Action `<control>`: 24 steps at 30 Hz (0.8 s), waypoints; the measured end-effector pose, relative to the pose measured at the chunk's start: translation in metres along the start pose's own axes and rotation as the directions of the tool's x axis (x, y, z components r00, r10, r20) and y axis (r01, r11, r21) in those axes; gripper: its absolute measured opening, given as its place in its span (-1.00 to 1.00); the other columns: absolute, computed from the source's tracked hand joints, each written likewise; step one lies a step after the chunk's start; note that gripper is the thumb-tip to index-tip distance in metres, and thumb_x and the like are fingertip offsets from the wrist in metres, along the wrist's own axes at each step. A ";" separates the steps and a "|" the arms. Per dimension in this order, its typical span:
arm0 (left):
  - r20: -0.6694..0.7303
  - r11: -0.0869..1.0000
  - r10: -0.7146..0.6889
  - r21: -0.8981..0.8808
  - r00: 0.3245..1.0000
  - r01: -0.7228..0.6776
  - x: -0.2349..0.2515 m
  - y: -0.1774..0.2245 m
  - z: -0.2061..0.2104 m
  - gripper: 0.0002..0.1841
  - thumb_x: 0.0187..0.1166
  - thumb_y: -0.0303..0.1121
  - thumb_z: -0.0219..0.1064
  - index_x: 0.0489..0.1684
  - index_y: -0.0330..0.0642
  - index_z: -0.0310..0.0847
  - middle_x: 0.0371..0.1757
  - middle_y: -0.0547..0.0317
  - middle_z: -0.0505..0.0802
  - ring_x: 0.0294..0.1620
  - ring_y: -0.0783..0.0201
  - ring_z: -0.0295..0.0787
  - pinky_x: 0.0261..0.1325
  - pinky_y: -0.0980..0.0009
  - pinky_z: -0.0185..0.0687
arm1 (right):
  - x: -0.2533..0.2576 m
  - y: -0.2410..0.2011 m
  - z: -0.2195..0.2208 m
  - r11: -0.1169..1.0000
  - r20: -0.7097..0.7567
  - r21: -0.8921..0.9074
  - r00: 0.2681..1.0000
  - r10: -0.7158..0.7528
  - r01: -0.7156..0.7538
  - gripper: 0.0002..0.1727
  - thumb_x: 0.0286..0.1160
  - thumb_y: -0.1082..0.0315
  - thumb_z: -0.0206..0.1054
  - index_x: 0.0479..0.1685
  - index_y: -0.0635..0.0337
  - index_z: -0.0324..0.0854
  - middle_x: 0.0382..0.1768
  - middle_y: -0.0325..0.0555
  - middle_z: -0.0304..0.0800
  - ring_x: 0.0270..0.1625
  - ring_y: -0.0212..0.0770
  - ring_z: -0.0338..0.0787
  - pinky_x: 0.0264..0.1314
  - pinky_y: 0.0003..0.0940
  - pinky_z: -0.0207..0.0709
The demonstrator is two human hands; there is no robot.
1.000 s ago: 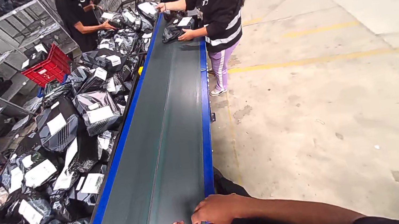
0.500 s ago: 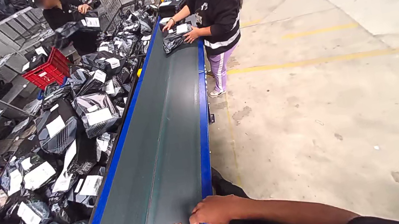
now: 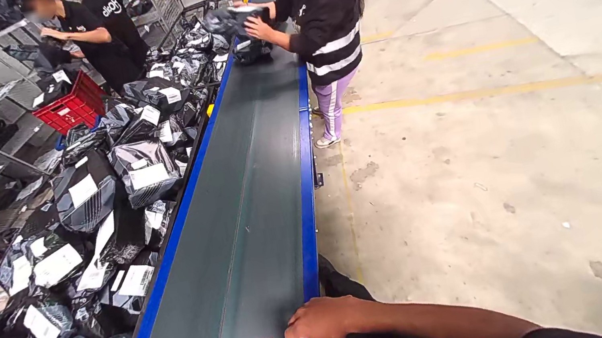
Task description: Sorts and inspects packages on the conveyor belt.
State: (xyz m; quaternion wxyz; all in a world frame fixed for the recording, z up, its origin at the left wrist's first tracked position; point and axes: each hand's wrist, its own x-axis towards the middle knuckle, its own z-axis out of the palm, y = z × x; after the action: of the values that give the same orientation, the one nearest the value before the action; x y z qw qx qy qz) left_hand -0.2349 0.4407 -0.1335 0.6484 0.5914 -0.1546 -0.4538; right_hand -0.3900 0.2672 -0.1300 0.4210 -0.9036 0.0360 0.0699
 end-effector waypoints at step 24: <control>-0.024 1.000 -0.013 -0.009 1.000 0.012 0.000 -0.001 -0.001 -0.73 0.84 -0.39 0.01 0.26 -0.37 0.46 0.09 -0.11 0.83 -0.13 0.07 0.90 -0.01 0.14 0.87 | 0.002 0.001 0.001 1.000 0.010 0.001 1.000 0.008 -0.008 -0.66 0.72 0.11 0.25 0.27 0.06 0.68 0.15 -0.01 0.82 0.26 0.06 0.79 0.29 0.19 0.61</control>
State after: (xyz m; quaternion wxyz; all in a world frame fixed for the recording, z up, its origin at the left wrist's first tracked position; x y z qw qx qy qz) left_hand -0.2345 0.4419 -0.1349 0.6500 0.5948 -0.1411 -0.4515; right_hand -0.3878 0.2676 -0.1320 0.4214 -0.9029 0.0378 0.0762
